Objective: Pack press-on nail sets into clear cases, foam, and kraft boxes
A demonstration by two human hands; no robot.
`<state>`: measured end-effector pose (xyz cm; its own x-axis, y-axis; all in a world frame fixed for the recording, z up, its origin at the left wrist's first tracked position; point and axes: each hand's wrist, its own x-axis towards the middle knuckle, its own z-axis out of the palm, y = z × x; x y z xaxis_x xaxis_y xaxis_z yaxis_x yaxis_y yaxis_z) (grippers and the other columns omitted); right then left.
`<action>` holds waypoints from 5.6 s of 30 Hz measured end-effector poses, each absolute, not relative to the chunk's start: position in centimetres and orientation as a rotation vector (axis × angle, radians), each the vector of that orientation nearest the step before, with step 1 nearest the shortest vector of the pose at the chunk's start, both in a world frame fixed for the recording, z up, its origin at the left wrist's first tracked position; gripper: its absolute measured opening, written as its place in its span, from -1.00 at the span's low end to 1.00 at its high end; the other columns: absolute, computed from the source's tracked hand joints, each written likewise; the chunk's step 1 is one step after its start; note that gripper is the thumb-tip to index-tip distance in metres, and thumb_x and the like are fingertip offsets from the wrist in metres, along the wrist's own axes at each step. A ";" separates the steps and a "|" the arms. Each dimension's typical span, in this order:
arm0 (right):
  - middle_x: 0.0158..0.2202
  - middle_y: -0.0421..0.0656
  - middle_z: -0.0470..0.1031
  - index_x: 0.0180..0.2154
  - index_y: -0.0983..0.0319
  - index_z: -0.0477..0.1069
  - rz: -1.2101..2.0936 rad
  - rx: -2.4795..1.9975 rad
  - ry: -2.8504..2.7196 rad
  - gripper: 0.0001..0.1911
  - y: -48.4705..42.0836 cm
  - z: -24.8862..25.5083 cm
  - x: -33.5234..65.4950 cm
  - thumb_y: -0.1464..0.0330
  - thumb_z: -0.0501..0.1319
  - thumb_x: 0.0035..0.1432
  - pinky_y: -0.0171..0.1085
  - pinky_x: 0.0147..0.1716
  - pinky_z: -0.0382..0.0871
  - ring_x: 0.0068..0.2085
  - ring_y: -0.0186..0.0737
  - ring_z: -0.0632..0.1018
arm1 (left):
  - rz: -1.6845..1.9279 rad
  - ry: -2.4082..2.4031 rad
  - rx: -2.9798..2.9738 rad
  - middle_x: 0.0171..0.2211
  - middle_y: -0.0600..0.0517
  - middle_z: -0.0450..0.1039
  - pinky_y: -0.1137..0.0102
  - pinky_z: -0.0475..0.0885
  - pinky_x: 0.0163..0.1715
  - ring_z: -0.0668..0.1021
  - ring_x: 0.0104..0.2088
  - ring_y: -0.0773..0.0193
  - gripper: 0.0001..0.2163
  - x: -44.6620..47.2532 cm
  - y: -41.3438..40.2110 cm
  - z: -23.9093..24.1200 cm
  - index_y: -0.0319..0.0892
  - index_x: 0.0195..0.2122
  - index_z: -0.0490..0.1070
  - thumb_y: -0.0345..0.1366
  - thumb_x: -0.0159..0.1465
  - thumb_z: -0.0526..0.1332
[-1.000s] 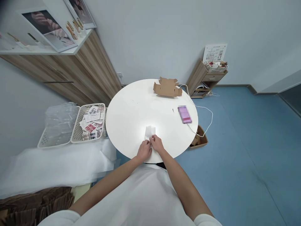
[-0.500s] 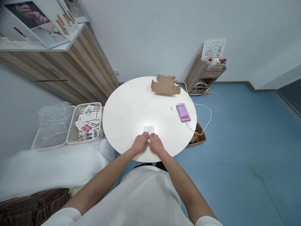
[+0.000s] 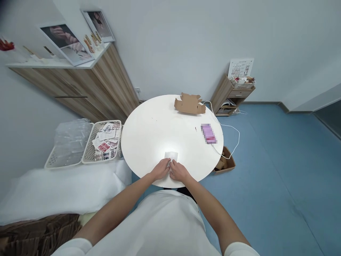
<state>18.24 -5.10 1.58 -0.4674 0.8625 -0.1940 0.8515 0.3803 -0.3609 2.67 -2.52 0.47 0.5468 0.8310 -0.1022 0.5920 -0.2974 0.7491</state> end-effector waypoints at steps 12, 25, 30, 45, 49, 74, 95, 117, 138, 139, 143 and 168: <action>-0.40 -0.18 0.36 -0.39 0.20 0.29 1.278 -1.670 -1.994 -0.75 -2.3 2.8 19.5 0.19 -0.02 0.06 -0.32 -0.43 0.20 -0.40 -0.27 0.37 | 0.428 1.236 1.418 -0.09 -0.07 0.28 0.28 0.25 -0.09 0.34 -0.07 0.13 -0.58 2.8 -0.7 0.6 -0.13 -0.13 0.34 -0.05 0.01 0.18; -0.16 0.04 0.31 -0.10 0.28 0.14 1.187 -1.968 -1.523 -0.60 -1.2 0.4 18.3 0.16 -0.12 0.11 -0.20 -0.27 0.29 -0.15 -0.12 0.40 | 0.642 1.705 1.364 -0.36 0.00 0.44 0.34 0.37 -0.28 0.48 -0.35 0.26 -0.79 3.6 -1.3 0.1 -0.18 -0.25 0.37 -0.31 0.07 0.13; -0.17 0.03 0.31 0.02 0.27 0.03 0.961 -1.898 -1.598 -0.58 -3.2 -1.6 20.2 0.30 -0.10 0.10 -0.17 -0.26 0.32 -0.12 -0.11 0.40 | 0.602 1.748 1.333 -0.46 0.04 0.43 0.36 0.35 -0.31 0.47 -0.39 0.26 -0.81 3.8 -1.2 -0.2 -0.17 -0.31 0.42 -0.25 0.07 0.13; -0.30 -0.11 0.40 -0.16 0.18 0.25 1.239 -1.797 -1.524 -0.69 -3.0 -1.7 22.1 0.30 -0.01 0.01 -0.24 -0.39 0.33 -0.33 -0.20 0.47 | 0.647 1.952 0.978 -0.23 -0.06 0.39 0.38 0.37 -0.29 0.47 -0.27 0.30 -0.66 4.2 -4.6 -1.3 -0.17 -0.08 0.28 -0.16 0.14 0.09; -0.30 -0.15 0.43 -0.17 0.16 0.27 1.320 -1.796 -1.565 -0.70 -2.7 -1.5 22.0 0.29 -0.01 0.01 -0.24 -0.39 0.33 -0.33 -0.21 0.47 | 0.669 1.925 0.987 -0.26 -0.04 0.42 0.37 0.37 -0.28 0.48 -0.28 0.30 -0.70 3.7 -3.8 -1.8 -0.17 -0.11 0.31 -0.17 0.16 0.08; -0.30 -0.14 0.43 -0.22 0.19 0.20 1.333 -1.829 -1.404 -0.74 8.8 -1.8 -1.3 0.30 0.02 -0.03 -0.22 -0.26 0.37 -0.30 -0.25 0.48 | 0.911 1.930 1.173 0.00 -0.13 0.21 0.23 0.19 0.03 0.26 0.05 0.13 -0.68 -13.4 3.8 -0.8 -0.21 -0.06 0.26 -0.33 0.13 0.07; -0.17 -0.14 0.34 -0.20 0.19 0.24 1.392 -1.762 -1.368 -0.67 10.0 -0.7 -2.6 0.23 0.08 -0.06 -0.25 -0.31 0.34 -0.36 -0.31 0.43 | 0.914 1.866 1.217 0.17 -0.07 -0.05 0.19 0.03 0.12 0.04 0.17 0.15 -0.54 -14.7 4.9 -0.9 -0.14 0.11 0.04 -0.43 0.14 -0.01; -0.37 -0.16 0.40 -0.26 0.25 0.32 1.758 -1.087 -2.007 -0.70 1.0 2.0 -3.1 0.25 0.09 -0.06 -0.27 -0.41 0.34 -0.47 -0.32 0.43 | 0.994 1.931 1.143 -0.16 -0.03 0.41 0.40 0.38 -0.22 0.47 -0.20 0.31 -0.67 -12.5 -11.9 7.1 -0.15 -0.01 0.23 -0.31 0.18 0.04; -0.23 0.03 0.32 -0.17 0.28 0.24 0.061 -0.328 -3.002 -0.71 -14.5 13.1 -31.2 0.59 -0.03 0.05 -0.25 -0.33 0.25 -0.21 -0.13 0.38 | 0.414 2.755 0.887 -0.11 -0.13 0.36 0.36 0.28 -0.20 0.41 -0.11 0.09 -0.59 -33.0 -34.5 11.8 -0.22 -0.03 0.25 -0.10 0.15 0.04; -0.25 0.03 0.33 -0.20 0.28 0.25 0.046 -0.360 -3.007 -0.74 -14.7 12.9 -31.5 0.59 -0.03 0.05 -0.24 -0.33 0.24 -0.22 -0.13 0.39 | 0.444 2.744 0.895 -0.11 -0.13 0.36 0.36 0.28 -0.20 0.41 -0.11 0.09 -0.59 -33.1 -34.7 11.6 -0.22 -0.03 0.25 -0.11 0.15 0.04; -0.28 0.02 0.37 -0.22 0.27 0.23 0.073 -0.540 -2.988 -0.74 -14.7 12.3 -32.1 0.60 0.00 0.02 -0.28 -0.37 0.21 -0.27 -0.17 0.42 | 0.549 2.724 0.932 -0.14 -0.15 0.38 0.33 0.30 -0.23 0.43 -0.14 0.07 -0.62 -33.4 -35.3 11.2 -0.23 -0.06 0.28 -0.15 0.14 0.06; -0.10 -0.05 0.38 -0.03 0.16 0.21 1.020 -0.111 -2.882 -0.46 -19.5 10.4 -23.5 0.03 0.06 -0.01 0.06 0.02 -0.08 -0.03 -0.04 0.33 | 0.992 2.961 1.272 -0.19 -0.10 0.35 0.26 0.25 -0.11 0.36 -0.12 0.16 -0.77 -33.4 -35.3 14.6 -0.18 -0.29 0.36 -0.38 0.22 -0.09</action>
<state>-23.49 -19.53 10.41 -0.9940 0.0955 0.0531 0.0409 0.7754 -0.6302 -33.45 -35.34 14.62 -0.6929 0.5866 0.4193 0.7208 0.5485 0.4238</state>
